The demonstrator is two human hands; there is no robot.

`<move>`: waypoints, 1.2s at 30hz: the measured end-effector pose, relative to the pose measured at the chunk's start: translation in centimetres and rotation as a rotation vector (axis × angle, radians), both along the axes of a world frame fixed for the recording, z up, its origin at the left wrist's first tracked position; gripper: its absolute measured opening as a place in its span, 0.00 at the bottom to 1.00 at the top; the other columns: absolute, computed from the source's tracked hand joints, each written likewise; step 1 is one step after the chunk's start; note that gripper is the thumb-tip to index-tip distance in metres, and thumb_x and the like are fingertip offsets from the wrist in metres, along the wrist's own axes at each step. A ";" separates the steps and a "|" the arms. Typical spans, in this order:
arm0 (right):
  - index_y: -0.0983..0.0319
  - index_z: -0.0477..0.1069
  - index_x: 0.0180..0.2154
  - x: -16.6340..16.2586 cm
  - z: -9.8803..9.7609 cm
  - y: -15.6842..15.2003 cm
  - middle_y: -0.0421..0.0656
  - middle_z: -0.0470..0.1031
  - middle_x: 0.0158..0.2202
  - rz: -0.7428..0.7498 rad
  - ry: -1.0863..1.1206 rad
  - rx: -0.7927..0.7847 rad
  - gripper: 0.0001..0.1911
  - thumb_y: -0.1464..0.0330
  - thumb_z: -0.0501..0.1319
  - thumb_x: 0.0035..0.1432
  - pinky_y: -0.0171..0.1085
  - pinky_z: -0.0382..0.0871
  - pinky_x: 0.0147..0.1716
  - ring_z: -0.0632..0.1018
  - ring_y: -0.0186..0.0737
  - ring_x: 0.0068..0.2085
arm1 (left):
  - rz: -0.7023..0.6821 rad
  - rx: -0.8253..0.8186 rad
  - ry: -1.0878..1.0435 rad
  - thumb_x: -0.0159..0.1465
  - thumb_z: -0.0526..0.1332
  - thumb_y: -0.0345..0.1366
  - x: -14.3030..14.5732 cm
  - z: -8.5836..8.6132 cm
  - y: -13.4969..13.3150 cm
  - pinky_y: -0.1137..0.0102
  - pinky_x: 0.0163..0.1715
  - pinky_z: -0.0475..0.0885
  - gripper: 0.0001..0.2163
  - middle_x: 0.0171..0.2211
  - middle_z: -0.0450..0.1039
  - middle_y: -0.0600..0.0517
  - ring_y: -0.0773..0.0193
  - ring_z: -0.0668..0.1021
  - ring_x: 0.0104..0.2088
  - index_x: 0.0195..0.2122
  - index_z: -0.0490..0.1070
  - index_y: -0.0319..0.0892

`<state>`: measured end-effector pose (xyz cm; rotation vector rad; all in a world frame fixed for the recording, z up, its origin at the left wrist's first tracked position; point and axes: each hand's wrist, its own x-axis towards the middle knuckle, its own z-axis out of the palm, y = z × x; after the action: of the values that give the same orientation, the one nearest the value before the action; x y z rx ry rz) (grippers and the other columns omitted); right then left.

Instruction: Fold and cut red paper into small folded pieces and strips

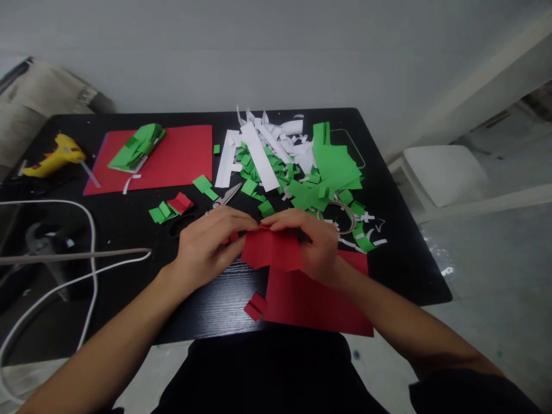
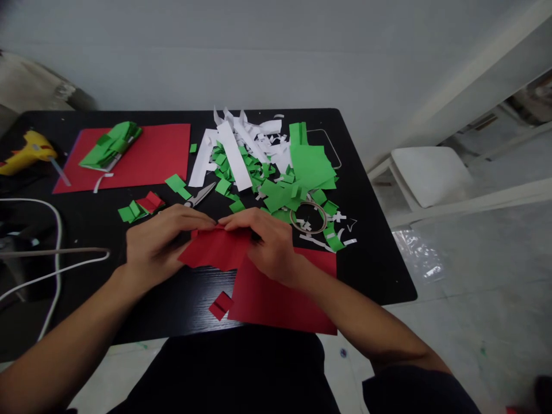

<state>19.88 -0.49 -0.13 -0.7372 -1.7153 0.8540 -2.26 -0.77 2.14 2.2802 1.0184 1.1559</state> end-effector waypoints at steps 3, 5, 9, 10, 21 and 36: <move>0.57 0.78 0.44 0.0 -0.4 0.3 0.45 0.86 0.46 0.004 0.020 0.134 0.16 0.82 0.62 0.61 0.45 0.82 0.47 0.86 0.44 0.48 | -0.027 0.114 0.043 0.68 0.62 0.26 -0.1 0.0 0.0 0.61 0.44 0.81 0.11 0.42 0.85 0.46 0.56 0.86 0.42 0.48 0.80 0.44; 0.58 0.78 0.45 -0.1 -0.6 0.5 0.46 0.86 0.45 0.003 0.025 0.187 0.17 0.83 0.61 0.61 0.45 0.82 0.47 0.86 0.44 0.47 | -0.043 0.189 0.073 0.68 0.61 0.24 -0.1 0.1 -0.1 0.61 0.45 0.81 0.12 0.43 0.85 0.44 0.55 0.86 0.43 0.50 0.78 0.42; 0.59 0.78 0.46 0.0 -0.8 0.6 0.47 0.86 0.45 0.006 0.012 0.205 0.17 0.84 0.61 0.62 0.44 0.82 0.47 0.86 0.43 0.46 | -0.046 0.234 0.119 0.68 0.59 0.21 -0.1 0.0 -0.2 0.62 0.46 0.81 0.13 0.43 0.84 0.42 0.55 0.85 0.44 0.50 0.78 0.38; 0.59 0.78 0.46 0.0 -0.7 0.7 0.47 0.86 0.45 0.008 0.005 0.208 0.17 0.84 0.61 0.62 0.44 0.82 0.47 0.86 0.43 0.46 | -0.043 0.231 0.116 0.68 0.60 0.21 -0.1 -0.1 -0.2 0.62 0.46 0.80 0.13 0.42 0.84 0.43 0.56 0.85 0.43 0.50 0.78 0.38; 0.58 0.78 0.46 0.3 -0.6 0.7 0.44 0.86 0.44 -0.010 -0.076 0.195 0.17 0.82 0.59 0.64 0.41 0.82 0.46 0.86 0.41 0.45 | -0.047 0.109 0.086 0.69 0.63 0.25 -0.3 -0.4 -0.3 0.64 0.46 0.80 0.11 0.43 0.83 0.46 0.58 0.84 0.43 0.51 0.77 0.42; 0.58 0.78 0.43 0.3 0.3 0.4 0.40 0.86 0.41 -0.070 -0.136 0.108 0.15 0.82 0.63 0.61 0.36 0.81 0.45 0.86 0.37 0.42 | -0.014 0.020 0.104 0.70 0.59 0.24 -0.2 -0.2 -0.4 0.65 0.47 0.78 0.11 0.44 0.82 0.45 0.59 0.84 0.45 0.49 0.76 0.40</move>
<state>20.19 -0.09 0.15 -0.7927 -1.8300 0.6698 -2.46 -1.21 1.91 2.3808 1.0310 1.0567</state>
